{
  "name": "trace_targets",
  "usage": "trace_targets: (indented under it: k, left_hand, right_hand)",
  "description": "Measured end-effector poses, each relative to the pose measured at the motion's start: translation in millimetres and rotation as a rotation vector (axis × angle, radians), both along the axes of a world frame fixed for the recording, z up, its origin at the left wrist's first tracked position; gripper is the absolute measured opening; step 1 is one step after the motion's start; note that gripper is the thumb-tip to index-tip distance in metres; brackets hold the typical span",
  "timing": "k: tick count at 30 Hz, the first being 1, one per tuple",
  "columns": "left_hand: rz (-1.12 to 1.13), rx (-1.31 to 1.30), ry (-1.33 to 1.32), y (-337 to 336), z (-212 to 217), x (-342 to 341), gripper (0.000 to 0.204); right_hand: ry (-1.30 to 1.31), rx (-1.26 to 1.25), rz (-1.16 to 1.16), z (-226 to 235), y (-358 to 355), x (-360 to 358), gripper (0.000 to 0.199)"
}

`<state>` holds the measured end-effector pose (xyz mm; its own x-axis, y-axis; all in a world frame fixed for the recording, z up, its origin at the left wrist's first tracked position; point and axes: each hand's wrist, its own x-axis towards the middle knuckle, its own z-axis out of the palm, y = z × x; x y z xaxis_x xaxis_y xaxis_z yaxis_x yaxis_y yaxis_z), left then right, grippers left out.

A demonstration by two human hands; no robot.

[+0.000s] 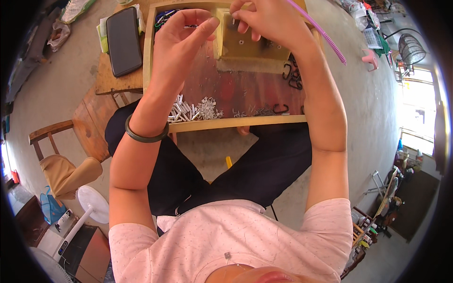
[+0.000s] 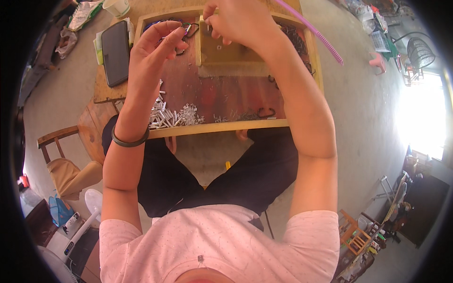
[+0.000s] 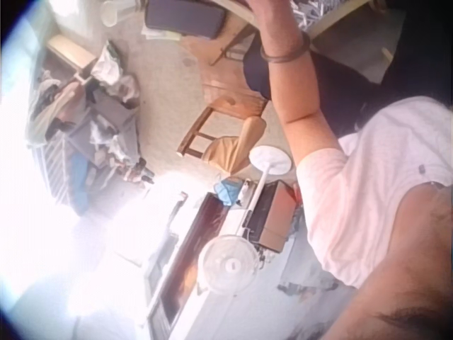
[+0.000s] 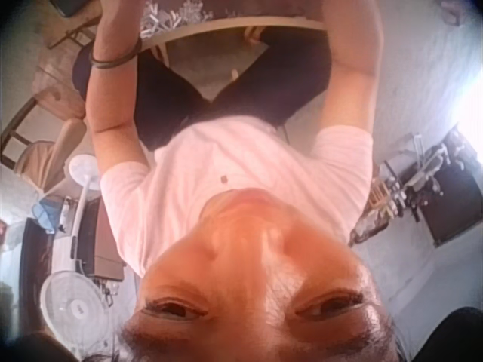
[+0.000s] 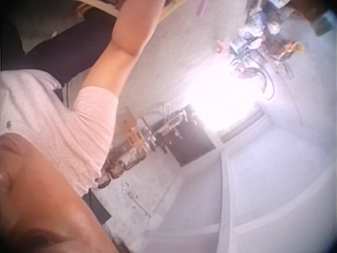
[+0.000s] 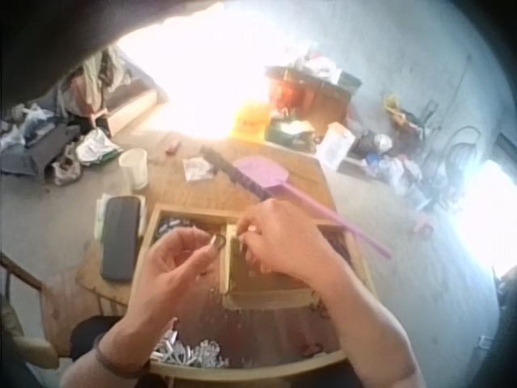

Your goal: The person assembles small metal components into black plastic clips by hand. They pick up a metal piece and a plastic clip, insert the metal piece into the clip using a mounting tool on the table, and set the assembled item aside.

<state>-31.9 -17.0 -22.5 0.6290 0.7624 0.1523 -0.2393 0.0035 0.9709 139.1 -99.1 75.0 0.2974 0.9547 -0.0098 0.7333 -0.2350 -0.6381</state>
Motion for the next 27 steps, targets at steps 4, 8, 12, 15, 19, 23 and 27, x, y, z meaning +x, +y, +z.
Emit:
trace_targets:
  k: [4, 8, 12, 15, 19, 23, 27]
  left_hand:
    - [-0.009, -0.007, -0.001, -1, 0, 0, 0.029]
    - [-0.038, -0.038, 0.001, 2, 1, 0, 0.027]
    - [-0.046, -0.043, -0.006, 6, 0, -7, 0.026]
    - [-0.062, -0.035, -0.039, 6, 3, -6, 0.026]
    - [-0.050, -0.031, 0.024, -2, 9, 0, 0.026]
    - [-0.093, -0.003, 0.033, -7, 8, 0, 0.025]
    - [-0.120, 0.018, 0.021, -9, 4, 3, 0.024]
  right_hand:
    - [-0.071, -0.126, 0.055, 12, 5, -1, 0.027]
    - [-0.186, -0.149, -0.033, 7, -1, 1, 0.034]
    - [0.022, -0.081, -0.074, 8, -47, 14, 0.026]
    - [-0.299, 0.004, -0.112, -25, -99, 33, 0.014]
    - [-0.809, -0.278, -0.112, -67, -164, 44, 0.013]
    - [-0.721, -0.173, -0.058, -85, -188, 35, 0.010]
    - [-0.840, -0.085, 0.043, -93, -188, 33, 0.007]
